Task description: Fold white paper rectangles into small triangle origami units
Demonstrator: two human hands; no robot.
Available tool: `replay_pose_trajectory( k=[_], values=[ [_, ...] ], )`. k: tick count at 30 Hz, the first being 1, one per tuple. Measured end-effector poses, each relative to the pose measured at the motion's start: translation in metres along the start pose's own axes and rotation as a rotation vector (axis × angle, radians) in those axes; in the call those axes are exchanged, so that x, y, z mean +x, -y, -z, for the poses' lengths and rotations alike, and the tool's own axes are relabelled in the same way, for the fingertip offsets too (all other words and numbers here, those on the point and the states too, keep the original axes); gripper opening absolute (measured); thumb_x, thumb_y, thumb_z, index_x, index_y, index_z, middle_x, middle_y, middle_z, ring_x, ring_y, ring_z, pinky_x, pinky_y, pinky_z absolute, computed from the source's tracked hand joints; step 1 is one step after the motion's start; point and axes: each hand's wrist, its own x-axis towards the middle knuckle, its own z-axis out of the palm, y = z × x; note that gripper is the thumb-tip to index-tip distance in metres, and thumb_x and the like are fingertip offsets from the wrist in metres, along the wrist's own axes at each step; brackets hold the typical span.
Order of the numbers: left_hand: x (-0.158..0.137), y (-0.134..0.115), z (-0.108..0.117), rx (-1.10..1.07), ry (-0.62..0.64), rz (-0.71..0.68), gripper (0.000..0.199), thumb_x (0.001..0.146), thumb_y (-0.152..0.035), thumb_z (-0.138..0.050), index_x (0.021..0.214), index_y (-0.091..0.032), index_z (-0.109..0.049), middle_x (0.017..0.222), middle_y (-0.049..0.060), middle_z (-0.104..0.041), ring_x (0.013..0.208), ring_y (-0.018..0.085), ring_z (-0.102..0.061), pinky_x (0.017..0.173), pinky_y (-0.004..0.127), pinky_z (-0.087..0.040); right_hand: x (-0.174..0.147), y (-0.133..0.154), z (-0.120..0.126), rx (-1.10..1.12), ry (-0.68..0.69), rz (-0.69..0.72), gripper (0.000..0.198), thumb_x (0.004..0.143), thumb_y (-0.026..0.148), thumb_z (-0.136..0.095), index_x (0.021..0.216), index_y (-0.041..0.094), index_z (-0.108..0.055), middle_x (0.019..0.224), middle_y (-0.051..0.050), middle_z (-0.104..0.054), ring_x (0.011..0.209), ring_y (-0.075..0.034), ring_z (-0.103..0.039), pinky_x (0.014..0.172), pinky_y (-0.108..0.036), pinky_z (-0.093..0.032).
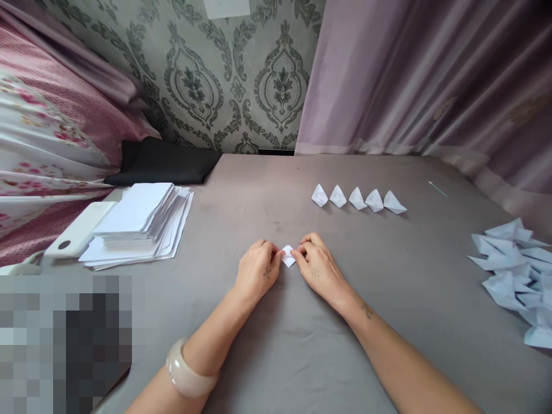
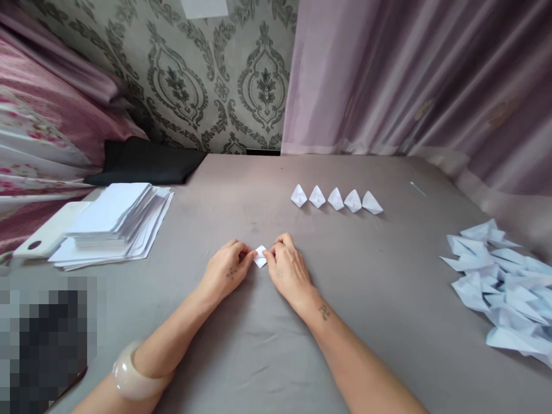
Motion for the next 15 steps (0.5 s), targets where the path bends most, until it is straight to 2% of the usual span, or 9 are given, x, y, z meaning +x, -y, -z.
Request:
replay_pose_trajectory(
  k=[9, 12, 15],
  values=[
    [-0.0012, -0.0027, 0.0013, 0.055, 0.004, -0.024, 0.017, 0.090, -0.031, -0.047, 0.086, -0.019, -0.057, 0.089, 0.006, -0.061, 0.081, 0.019, -0.059, 0.065, 0.028, -0.041, 0.0024, 0.0002, -0.0004, -0.068, -0.009, 0.012, 0.017, 0.089, 0.029, -0.051, 0.078, 0.017, -0.056, 0.094, -0.006, -0.055, 0.064, -0.013, -0.056, 0.066, -0.028, -0.043],
    [-0.0008, -0.0024, 0.0005, 0.048, -0.019, -0.054, 0.014, 0.090, -0.028, -0.045, 0.094, -0.019, -0.055, 0.095, 0.007, -0.057, 0.081, 0.019, -0.057, 0.067, 0.029, -0.043, 0.0033, 0.0011, -0.0003, -0.090, -0.027, -0.015, 0.013, 0.088, 0.030, -0.053, 0.086, 0.017, -0.055, 0.092, -0.006, -0.055, 0.069, -0.015, -0.057, 0.066, -0.028, -0.043],
    [0.0008, 0.0008, -0.0028, -0.004, -0.036, -0.106, 0.012, 0.090, -0.024, -0.044, 0.093, -0.019, -0.055, 0.094, 0.007, -0.056, 0.081, 0.018, -0.056, 0.072, 0.030, -0.044, 0.0023, 0.0023, -0.0006, -0.096, -0.030, 0.001, 0.014, 0.089, 0.029, -0.051, 0.096, 0.018, -0.056, 0.099, -0.008, -0.055, 0.075, -0.016, -0.059, 0.069, -0.028, -0.043]
  ],
)
